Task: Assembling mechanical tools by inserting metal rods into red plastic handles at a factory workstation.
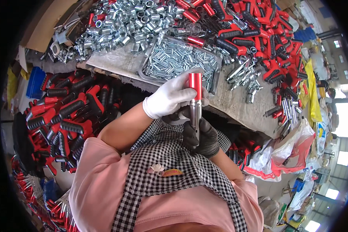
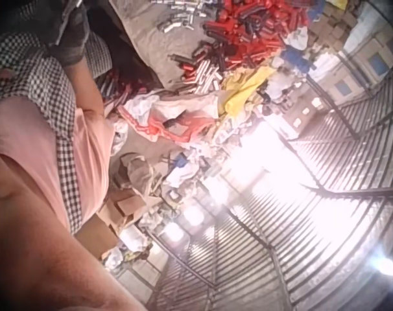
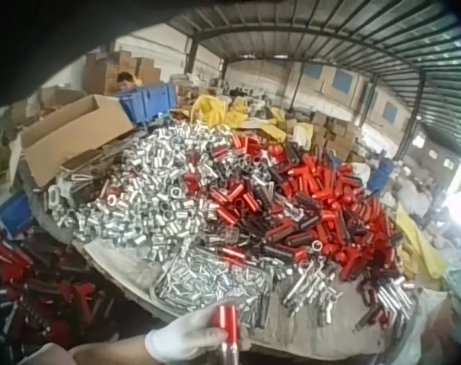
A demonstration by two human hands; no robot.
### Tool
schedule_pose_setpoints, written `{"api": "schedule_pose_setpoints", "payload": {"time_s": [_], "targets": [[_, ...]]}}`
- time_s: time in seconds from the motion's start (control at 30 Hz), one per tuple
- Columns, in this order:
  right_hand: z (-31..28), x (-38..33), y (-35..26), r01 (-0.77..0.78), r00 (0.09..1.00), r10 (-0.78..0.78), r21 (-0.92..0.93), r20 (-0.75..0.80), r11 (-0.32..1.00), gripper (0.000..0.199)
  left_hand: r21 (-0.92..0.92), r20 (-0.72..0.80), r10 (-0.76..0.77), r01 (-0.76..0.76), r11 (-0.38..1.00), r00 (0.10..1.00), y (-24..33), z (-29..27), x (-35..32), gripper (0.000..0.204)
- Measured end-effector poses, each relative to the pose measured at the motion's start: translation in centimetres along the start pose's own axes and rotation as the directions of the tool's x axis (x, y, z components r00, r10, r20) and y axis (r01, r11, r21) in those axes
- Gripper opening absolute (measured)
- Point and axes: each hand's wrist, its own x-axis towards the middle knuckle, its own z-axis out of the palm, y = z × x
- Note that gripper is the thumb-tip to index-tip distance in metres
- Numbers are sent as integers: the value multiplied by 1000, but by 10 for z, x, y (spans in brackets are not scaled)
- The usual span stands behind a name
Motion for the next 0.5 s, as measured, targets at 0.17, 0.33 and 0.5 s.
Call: {"api": "schedule_pose_setpoints", "payload": {"time_s": [0.17,0.33,0.5], "targets": [[-6,-1,2,42,996,-32,-114,83,993,77,295,-101,96,-63,953,990,-1,-6,1,96],[-3,-11,0,-34,999,32,-71,-21,997,67,382,-125,39,12,924,991,5,-15,-1,64],[-13,-12,1,-193,968,139,262,210,946,52,-118,17,-63,64,991,998,-13,-3,-6,65]]}}
